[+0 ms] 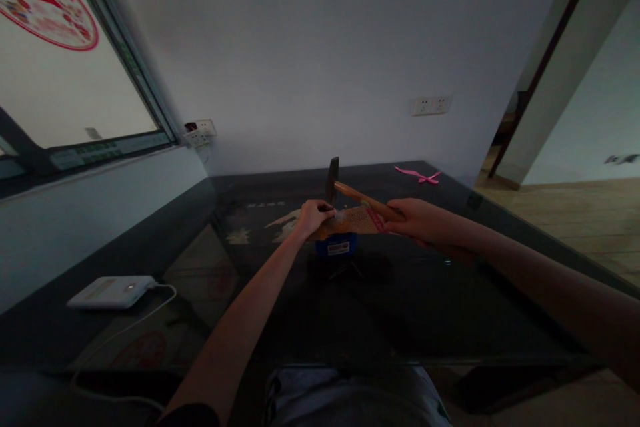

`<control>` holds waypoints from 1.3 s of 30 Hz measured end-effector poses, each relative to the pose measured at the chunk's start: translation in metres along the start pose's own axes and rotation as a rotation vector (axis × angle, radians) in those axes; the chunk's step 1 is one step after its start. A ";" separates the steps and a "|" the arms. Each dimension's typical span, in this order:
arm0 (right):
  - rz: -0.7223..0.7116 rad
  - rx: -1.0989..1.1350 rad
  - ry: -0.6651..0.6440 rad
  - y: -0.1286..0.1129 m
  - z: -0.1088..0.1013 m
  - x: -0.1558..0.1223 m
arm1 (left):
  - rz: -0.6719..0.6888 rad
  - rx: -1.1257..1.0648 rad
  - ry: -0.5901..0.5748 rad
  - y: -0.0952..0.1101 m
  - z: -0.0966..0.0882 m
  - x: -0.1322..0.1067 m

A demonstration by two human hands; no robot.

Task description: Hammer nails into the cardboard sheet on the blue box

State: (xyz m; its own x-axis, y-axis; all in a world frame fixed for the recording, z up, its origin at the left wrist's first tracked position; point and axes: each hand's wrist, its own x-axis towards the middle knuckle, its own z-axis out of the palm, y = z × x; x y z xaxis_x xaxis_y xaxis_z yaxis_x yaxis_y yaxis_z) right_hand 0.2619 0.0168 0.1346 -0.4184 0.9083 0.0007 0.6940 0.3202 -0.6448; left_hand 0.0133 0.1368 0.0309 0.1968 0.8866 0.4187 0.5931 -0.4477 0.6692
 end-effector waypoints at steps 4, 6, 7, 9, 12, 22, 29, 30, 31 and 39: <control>-0.033 -0.002 0.022 0.003 0.001 -0.002 | -0.014 -0.019 0.002 0.003 0.000 -0.001; -0.047 0.015 -0.013 0.004 0.003 -0.002 | -0.029 -0.037 -0.008 0.005 -0.001 -0.002; -0.049 0.022 -0.028 0.004 0.004 -0.002 | -0.036 -0.047 -0.010 0.006 -0.001 -0.003; -0.049 0.023 -0.037 0.002 0.005 -0.001 | -0.043 -0.057 -0.010 0.007 -0.001 -0.003; -0.031 -0.016 0.006 -0.001 0.003 -0.001 | -0.034 -0.041 0.001 0.009 -0.001 -0.004; -0.034 -0.003 -0.025 0.003 0.006 -0.003 | -0.019 -0.048 -0.019 -0.001 0.000 0.000; 0.002 -0.064 -0.016 -0.001 0.004 -0.002 | -0.017 -0.147 -0.122 -0.001 -0.010 0.000; 0.011 -0.063 -0.032 -0.002 0.004 -0.003 | -0.036 -0.141 -0.122 0.000 -0.011 0.000; 0.020 -0.063 -0.047 -0.004 0.005 -0.003 | -0.051 -0.130 -0.119 0.001 -0.011 0.000; 0.023 -0.161 -0.066 -0.008 0.001 -0.004 | -0.064 -0.117 -0.124 0.002 -0.010 0.000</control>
State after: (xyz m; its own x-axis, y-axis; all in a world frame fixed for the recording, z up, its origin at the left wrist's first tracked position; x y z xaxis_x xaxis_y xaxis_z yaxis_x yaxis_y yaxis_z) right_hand 0.2578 0.0101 0.1388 -0.4349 0.8980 -0.0661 0.7867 0.3432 -0.5132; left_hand 0.0066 0.1345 0.0385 0.2605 0.9181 0.2986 0.5143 -0.3937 0.7619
